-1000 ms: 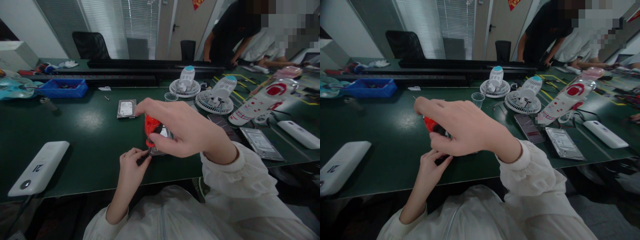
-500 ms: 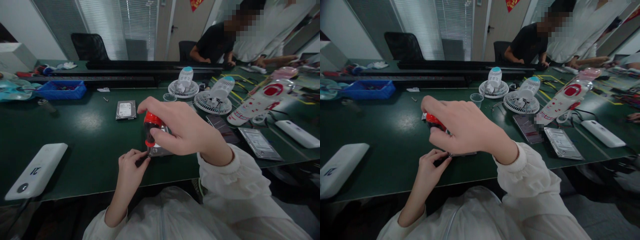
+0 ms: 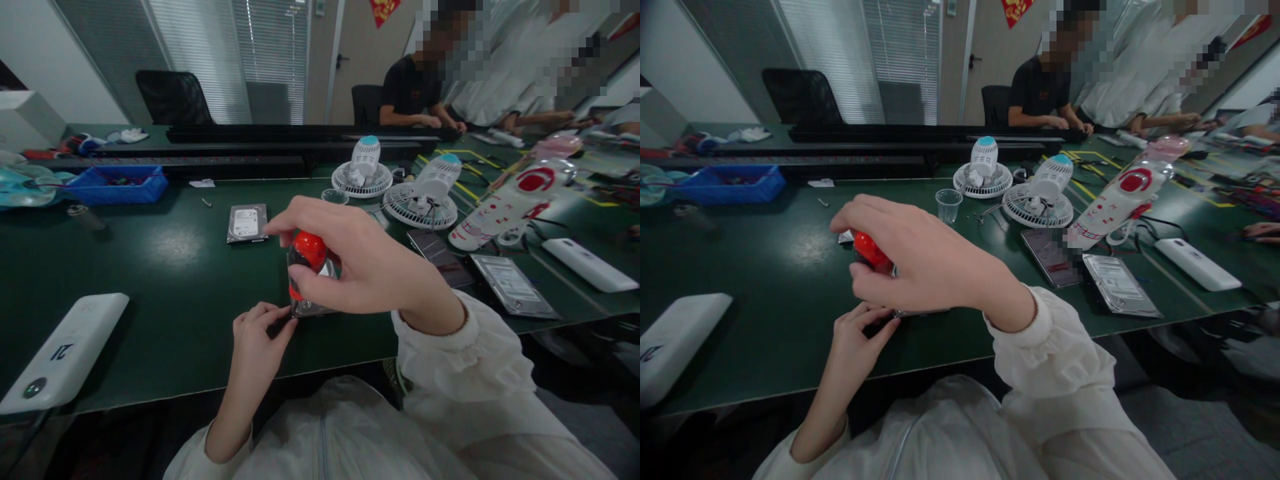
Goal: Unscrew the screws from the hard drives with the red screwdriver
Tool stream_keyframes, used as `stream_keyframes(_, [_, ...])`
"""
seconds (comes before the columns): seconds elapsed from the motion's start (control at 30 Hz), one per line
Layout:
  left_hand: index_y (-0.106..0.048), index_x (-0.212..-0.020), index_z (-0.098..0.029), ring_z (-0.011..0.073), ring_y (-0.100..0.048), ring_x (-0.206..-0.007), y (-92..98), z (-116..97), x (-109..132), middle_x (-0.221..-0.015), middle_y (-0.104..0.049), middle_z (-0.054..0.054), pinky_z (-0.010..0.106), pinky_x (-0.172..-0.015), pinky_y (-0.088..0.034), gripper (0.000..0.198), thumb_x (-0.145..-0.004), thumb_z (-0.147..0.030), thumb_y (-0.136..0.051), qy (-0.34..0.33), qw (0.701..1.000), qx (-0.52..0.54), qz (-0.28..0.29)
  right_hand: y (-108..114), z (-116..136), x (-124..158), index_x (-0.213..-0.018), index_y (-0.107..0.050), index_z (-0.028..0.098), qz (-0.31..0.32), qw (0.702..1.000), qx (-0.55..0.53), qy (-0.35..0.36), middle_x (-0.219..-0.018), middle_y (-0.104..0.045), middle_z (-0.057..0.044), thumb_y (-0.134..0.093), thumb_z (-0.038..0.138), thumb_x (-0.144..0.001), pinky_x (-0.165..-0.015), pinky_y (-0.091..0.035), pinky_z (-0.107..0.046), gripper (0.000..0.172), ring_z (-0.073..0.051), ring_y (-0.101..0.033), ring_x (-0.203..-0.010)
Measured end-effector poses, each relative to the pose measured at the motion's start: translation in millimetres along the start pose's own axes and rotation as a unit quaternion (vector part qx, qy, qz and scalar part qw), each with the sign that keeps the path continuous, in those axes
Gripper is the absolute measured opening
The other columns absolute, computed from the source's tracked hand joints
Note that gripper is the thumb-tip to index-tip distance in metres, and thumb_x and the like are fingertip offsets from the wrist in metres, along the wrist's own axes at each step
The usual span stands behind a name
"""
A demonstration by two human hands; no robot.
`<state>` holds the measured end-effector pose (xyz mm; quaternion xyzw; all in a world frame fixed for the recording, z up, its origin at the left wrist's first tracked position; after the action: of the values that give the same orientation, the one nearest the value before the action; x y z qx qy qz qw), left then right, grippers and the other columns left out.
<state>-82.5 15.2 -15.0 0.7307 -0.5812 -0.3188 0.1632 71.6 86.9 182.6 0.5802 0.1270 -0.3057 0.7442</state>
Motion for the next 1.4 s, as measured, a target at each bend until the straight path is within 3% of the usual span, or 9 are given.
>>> stream_keyframes(0.13, [-0.085,-0.106,-0.027,0.0243,-0.071,-0.085,1.0,-2,0,-0.092,-0.074,0.003,0.042,-0.083,-0.055,0.017,-0.094,-0.027,-0.073,-0.005,1.0,-0.007,-0.003,-1,1,-2,-0.136,-0.055,0.012,-0.007,0.998,0.053,-0.026,-0.091,-0.064,0.001,-0.057,0.034,-0.104,-0.071,-0.038,-0.027,0.038,-0.012,-0.053,-0.074])
stream_keyframes(0.3, [-0.086,-0.103,-0.026,0.0242,-0.072,-0.086,1.1,-2,0,-0.092,-0.075,0.003,0.042,-0.084,-0.056,0.016,-0.093,-0.026,-0.073,-0.002,1.0,-0.007,-0.005,0,2,-7,-0.106,-0.058,0.017,0.025,0.99,0.123,-0.057,-0.082,-0.059,0.001,-0.04,0.059,-0.109,-0.066,-0.029,-0.028,0.045,-0.012,-0.048,-0.069])
stream_keyframes(0.47, [-0.085,-0.103,-0.025,0.0243,-0.072,-0.087,0.1,-1,0,-0.093,-0.075,0.004,0.042,-0.084,-0.055,0.016,-0.094,-0.026,-0.073,-0.001,1.0,0.004,-0.005,3,3,-4,-0.12,-0.049,0.013,0.049,0.998,0.04,0.008,-0.116,-0.06,-0.008,-0.037,0.029,-0.105,-0.08,-0.043,-0.029,0.025,-0.014,-0.056,-0.091])
stream_keyframes(0.57, [-0.086,-0.103,-0.025,0.0242,-0.072,-0.086,0.0,-1,0,-0.092,-0.074,0.003,0.042,-0.084,-0.054,0.016,-0.095,-0.026,-0.073,-0.003,1.0,-0.001,-0.005,0,1,-4,-0.126,-0.043,0.014,0.069,0.997,0.035,0.01,-0.116,-0.059,-0.005,-0.041,0.019,-0.101,-0.083,-0.043,-0.028,0.025,-0.012,-0.057,-0.091])
stream_keyframes(0.8, [-0.085,-0.104,-0.026,0.0238,-0.072,-0.086,0.8,-2,0,-0.093,-0.075,0.003,0.042,-0.085,-0.055,0.016,-0.094,-0.026,-0.073,-0.002,1.0,-0.017,-0.002,-1,-7,-11,-0.106,-0.055,0.019,0.057,0.99,0.121,-0.049,-0.086,-0.058,0.001,-0.047,0.053,-0.107,-0.068,-0.029,-0.028,0.036,-0.014,-0.049,-0.073])
stream_keyframes(0.93, [-0.085,-0.105,-0.026,0.0241,-0.072,-0.087,0.4,-1,0,-0.093,-0.075,0.004,0.041,-0.084,-0.055,0.016,-0.095,-0.026,-0.072,-0.008,1.0,-0.015,-0.002,2,-3,-9,-0.117,-0.052,0.016,0.063,0.996,0.056,0.0,-0.113,-0.061,-0.007,-0.042,0.028,-0.101,-0.077,-0.04,-0.03,0.022,-0.016,-0.054,-0.088])
stream_keyframes(1.03, [-0.085,-0.105,-0.026,0.0236,-0.072,-0.085,0.2,-1,0,-0.093,-0.075,0.003,0.041,-0.083,-0.055,0.016,-0.095,-0.026,-0.073,-0.009,1.0,-0.014,-0.005,3,0,-9,-0.123,-0.047,0.015,0.069,0.997,0.018,0.017,-0.118,-0.06,-0.007,-0.04,0.017,-0.097,-0.082,-0.043,-0.03,0.027,-0.014,-0.055,-0.09])
stream_keyframes(1.27, [-0.085,-0.104,-0.025,0.0229,-0.072,-0.084,1.2,-3,0,-0.092,-0.074,0.003,0.041,-0.083,-0.055,0.015,-0.094,-0.024,-0.074,-0.009,1.0,-0.011,-0.005,0,-4,-14,-0.107,-0.054,0.018,0.063,0.992,0.107,-0.032,-0.079,-0.055,0.004,-0.051,0.054,-0.106,-0.069,-0.027,-0.028,0.036,-0.012,-0.047,-0.071])
stream_keyframes(1.4, [-0.086,-0.104,-0.026,0.0229,-0.072,-0.084,1.5,-3,-1,-0.092,-0.074,0.003,0.041,-0.083,-0.055,0.015,-0.094,-0.025,-0.074,-0.005,1.0,-0.009,-0.006,2,-4,-11,-0.106,-0.056,0.017,0.058,0.996,0.067,-0.01,-0.089,-0.06,-0.001,-0.046,0.048,-0.104,-0.067,-0.028,-0.029,0.033,-0.013,-0.045,-0.072])
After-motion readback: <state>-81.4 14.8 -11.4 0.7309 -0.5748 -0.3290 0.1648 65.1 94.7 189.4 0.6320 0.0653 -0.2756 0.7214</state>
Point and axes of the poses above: each hand's wrist, its own x-axis away from the middle knuckle, its own y-axis out of the back of the hand, z = x × y, the point moved 4 cm from there along -x, towards the middle knuckle
